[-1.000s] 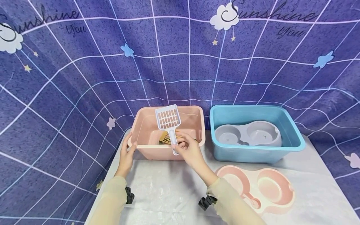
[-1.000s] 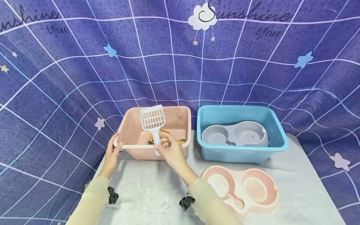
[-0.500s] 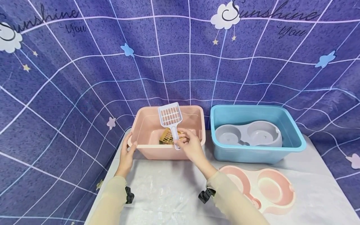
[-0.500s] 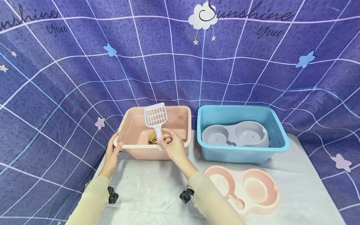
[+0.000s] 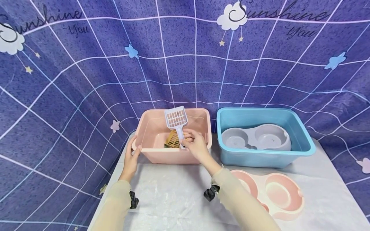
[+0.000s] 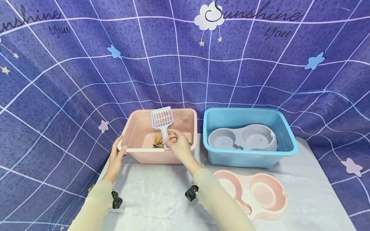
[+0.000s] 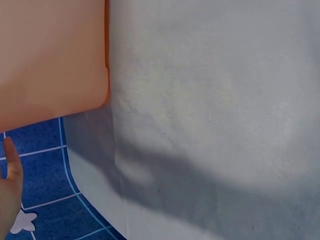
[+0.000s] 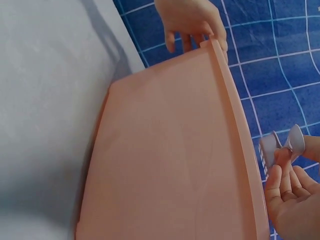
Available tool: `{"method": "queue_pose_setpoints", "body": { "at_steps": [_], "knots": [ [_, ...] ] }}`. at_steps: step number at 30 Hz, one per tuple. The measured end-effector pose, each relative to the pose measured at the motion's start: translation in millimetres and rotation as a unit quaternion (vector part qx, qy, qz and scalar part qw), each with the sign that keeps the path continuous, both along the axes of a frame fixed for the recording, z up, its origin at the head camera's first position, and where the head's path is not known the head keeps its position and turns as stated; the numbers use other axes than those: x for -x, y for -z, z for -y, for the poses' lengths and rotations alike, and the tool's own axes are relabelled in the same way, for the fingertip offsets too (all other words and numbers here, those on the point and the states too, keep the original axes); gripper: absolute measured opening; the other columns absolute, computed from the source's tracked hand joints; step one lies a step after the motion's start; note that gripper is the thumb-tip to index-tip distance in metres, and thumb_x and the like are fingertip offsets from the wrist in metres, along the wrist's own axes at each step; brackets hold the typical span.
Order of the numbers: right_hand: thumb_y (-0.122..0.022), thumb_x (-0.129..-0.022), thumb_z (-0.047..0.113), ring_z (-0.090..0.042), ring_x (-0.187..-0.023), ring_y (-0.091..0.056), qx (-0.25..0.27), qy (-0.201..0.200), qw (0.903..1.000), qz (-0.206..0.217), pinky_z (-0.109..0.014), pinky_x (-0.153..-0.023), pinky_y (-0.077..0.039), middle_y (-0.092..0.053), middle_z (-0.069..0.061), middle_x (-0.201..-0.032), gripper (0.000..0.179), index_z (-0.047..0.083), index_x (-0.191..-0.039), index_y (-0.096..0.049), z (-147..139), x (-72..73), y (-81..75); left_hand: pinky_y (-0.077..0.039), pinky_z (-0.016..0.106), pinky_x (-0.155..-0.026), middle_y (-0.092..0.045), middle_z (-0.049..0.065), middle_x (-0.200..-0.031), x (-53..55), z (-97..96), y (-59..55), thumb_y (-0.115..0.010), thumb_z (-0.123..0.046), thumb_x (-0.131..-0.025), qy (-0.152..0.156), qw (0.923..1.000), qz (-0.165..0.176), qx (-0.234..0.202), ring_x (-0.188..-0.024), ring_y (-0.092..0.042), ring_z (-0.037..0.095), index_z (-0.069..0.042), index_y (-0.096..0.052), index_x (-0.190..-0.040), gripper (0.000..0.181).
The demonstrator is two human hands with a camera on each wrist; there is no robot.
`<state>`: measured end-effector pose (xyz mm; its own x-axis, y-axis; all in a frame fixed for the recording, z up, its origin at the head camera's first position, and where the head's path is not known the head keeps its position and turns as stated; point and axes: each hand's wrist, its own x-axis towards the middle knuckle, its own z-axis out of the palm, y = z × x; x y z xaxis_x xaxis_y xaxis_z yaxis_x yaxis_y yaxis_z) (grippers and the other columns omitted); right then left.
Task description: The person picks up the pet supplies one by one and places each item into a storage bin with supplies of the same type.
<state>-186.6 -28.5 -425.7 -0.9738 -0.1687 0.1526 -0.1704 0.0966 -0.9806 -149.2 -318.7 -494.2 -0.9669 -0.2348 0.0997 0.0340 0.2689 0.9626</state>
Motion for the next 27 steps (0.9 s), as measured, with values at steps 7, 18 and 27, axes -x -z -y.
{"method": "queue_pose_setpoints", "body": {
  "at_steps": [7,18,27],
  "knots": [
    [-0.074,-0.084,-0.003,-0.010,-0.076,-0.059,-0.004,-0.012,0.9995,0.030,-0.020,-0.066,-0.053,-0.070,-0.018,-0.095,0.044,-0.005,-0.126,-0.062,-2.3,8.1,-3.0,-0.038,0.026,-0.091,-0.024,0.010,-0.158,-10.6,-12.0,-24.9,-0.048,-0.020,-0.105,0.008,0.9999,0.005,-0.008,-0.120,-0.034,0.018,-0.011,-0.026,-0.157,0.057],
    [-0.075,-0.085,0.000,-0.018,-0.080,-0.068,-0.024,-0.016,0.9988,0.039,-0.022,-0.067,-0.055,-0.072,-0.016,-0.093,0.043,-0.003,-0.126,-0.063,-3.4,19.1,1.1,-0.038,0.023,-0.091,-0.023,0.005,-0.159,-6.4,-6.1,-15.7,-0.050,-0.024,-0.104,0.005,0.9996,0.013,-0.024,-0.118,-0.035,0.015,-0.017,-0.025,-0.158,0.059],
    [-0.074,-0.085,-0.002,-0.020,-0.082,-0.068,-0.051,-0.025,0.9981,0.025,-0.024,-0.069,-0.056,-0.072,-0.017,-0.095,0.039,-0.004,-0.123,-0.064,-0.7,22.8,4.8,-0.038,0.021,-0.090,-0.024,0.005,-0.159,-6.8,-6.3,-17.9,-0.050,-0.026,-0.104,0.010,0.9996,0.018,-0.018,-0.116,-0.035,0.015,-0.018,-0.024,-0.158,0.060]
  ]
}}
